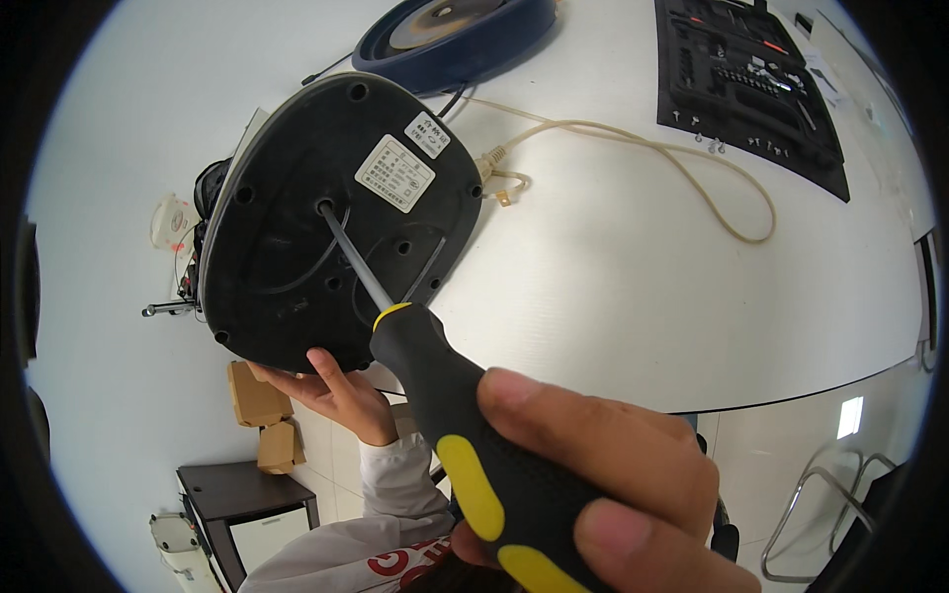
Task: The person uses a screwdriver to remove screws from the bottom of a black plastic device. After removing all screws, the person lifts the cover to reveal internal wiring and components.
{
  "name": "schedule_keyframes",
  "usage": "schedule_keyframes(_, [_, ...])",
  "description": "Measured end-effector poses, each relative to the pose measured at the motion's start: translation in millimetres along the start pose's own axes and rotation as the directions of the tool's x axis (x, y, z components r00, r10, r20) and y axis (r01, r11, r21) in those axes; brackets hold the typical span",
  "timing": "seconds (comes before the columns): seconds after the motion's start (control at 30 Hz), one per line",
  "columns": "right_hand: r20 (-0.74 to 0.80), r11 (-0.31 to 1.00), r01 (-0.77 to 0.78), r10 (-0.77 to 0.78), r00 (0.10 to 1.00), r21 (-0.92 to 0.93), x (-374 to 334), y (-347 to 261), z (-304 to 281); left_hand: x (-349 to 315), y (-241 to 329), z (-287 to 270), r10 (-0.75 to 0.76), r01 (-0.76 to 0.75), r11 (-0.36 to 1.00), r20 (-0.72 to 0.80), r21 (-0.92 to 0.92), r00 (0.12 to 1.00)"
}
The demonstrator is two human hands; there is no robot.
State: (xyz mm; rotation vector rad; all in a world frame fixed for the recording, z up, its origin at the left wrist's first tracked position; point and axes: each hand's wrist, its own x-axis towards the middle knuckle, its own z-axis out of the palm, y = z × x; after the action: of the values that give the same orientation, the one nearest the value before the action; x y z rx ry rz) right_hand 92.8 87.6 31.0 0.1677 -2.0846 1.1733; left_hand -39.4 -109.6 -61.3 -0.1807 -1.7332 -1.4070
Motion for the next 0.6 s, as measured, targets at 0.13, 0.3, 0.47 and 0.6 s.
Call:
schedule_keyframes(0.13, [-0.049,1.0,-0.011,0.01,0.999,-0.02,-2,3,2,1,-2,0,-0.013,0.013,1.0,0.004,-0.021,1.0])
schedule_keyframes(0.3, [-0.084,0.988,0.034,-0.021,0.996,0.148,0,8,7,0,-5,-5,0.007,-0.006,1.0,-0.028,0.002,1.0])
schedule_keyframes(0.47, [-0.022,0.962,0.137,-0.136,0.99,0.236,8,19,-4,0,-9,-4,0.003,-0.003,1.0,-0.043,-0.005,0.999])
schedule_keyframes(0.6, [0.212,0.992,-0.042,0.015,0.977,0.122,20,-2,-27,-1,-8,0,-0.013,0.011,0.999,-0.049,-0.039,0.999])
